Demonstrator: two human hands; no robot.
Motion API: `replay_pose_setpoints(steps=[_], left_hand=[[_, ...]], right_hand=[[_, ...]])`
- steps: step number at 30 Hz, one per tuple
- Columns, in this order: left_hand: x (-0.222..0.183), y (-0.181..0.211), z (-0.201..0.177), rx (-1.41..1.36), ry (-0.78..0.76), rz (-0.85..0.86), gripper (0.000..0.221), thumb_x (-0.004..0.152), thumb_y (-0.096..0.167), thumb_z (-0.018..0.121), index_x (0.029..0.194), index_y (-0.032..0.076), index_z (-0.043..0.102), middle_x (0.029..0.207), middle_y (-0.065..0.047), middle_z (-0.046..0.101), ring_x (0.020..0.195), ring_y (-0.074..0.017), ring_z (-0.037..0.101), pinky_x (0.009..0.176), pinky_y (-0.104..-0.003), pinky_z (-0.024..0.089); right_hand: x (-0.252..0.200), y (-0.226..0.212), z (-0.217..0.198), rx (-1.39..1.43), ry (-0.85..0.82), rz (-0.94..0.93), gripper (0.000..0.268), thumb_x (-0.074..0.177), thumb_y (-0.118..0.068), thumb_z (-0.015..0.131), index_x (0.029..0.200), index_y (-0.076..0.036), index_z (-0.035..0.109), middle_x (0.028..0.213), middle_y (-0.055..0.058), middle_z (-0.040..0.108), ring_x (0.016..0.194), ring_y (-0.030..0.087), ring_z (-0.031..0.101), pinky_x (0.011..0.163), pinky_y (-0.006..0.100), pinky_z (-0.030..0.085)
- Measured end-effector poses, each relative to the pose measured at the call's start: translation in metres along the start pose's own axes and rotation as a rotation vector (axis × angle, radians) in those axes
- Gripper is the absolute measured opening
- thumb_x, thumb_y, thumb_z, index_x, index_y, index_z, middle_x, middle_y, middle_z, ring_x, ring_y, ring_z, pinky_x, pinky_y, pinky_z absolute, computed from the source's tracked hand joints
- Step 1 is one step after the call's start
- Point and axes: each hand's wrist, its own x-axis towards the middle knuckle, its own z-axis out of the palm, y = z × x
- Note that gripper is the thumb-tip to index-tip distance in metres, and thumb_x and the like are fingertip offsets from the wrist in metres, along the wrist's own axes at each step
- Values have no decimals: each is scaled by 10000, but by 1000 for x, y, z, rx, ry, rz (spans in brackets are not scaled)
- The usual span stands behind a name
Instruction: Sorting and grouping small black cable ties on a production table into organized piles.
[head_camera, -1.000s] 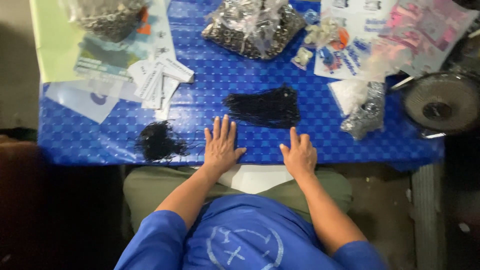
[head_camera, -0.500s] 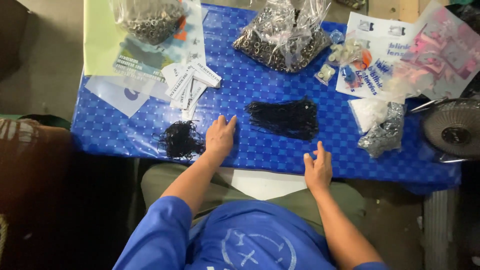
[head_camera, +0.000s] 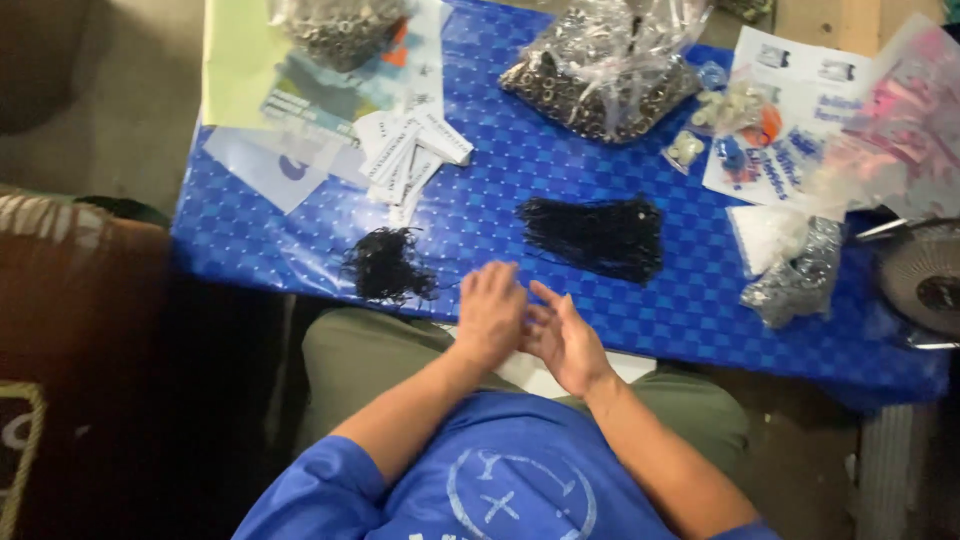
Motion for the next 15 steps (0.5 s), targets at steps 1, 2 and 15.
replay_pose_setpoints(steps=[1, 2, 15], left_hand=[[-9, 6, -3, 11, 1, -6, 129, 836, 135, 653, 723, 107, 598, 1116, -142, 602, 1086, -352, 578, 844, -463, 428], [-18, 11, -5, -33, -50, -52, 104, 844, 159, 663, 797, 97, 594, 1285, -155, 562, 1204, -362, 547, 930, -491, 406], [-17, -48, 32, -423, -862, -555, 201, 927, 367, 586, 1060, 270, 700, 973, -51, 770, 955, -336, 737, 837, -482, 581]], right_hand=[[5, -2, 9, -2, -11, 7, 745, 954, -617, 471, 1542, -166, 398, 1312, 183, 656, 1092, 353, 696, 889, 527, 571], [11, -4, 18, 8, -17, 30, 684, 992, -574, 447, 1476, -92, 480, 1275, 155, 678, 1062, 288, 704, 884, 451, 576], [2, -67, -48, -811, 218, -77, 326, 896, -55, 592, 1207, -78, 690, 825, 117, 758, 635, 117, 665, 551, 208, 549]])
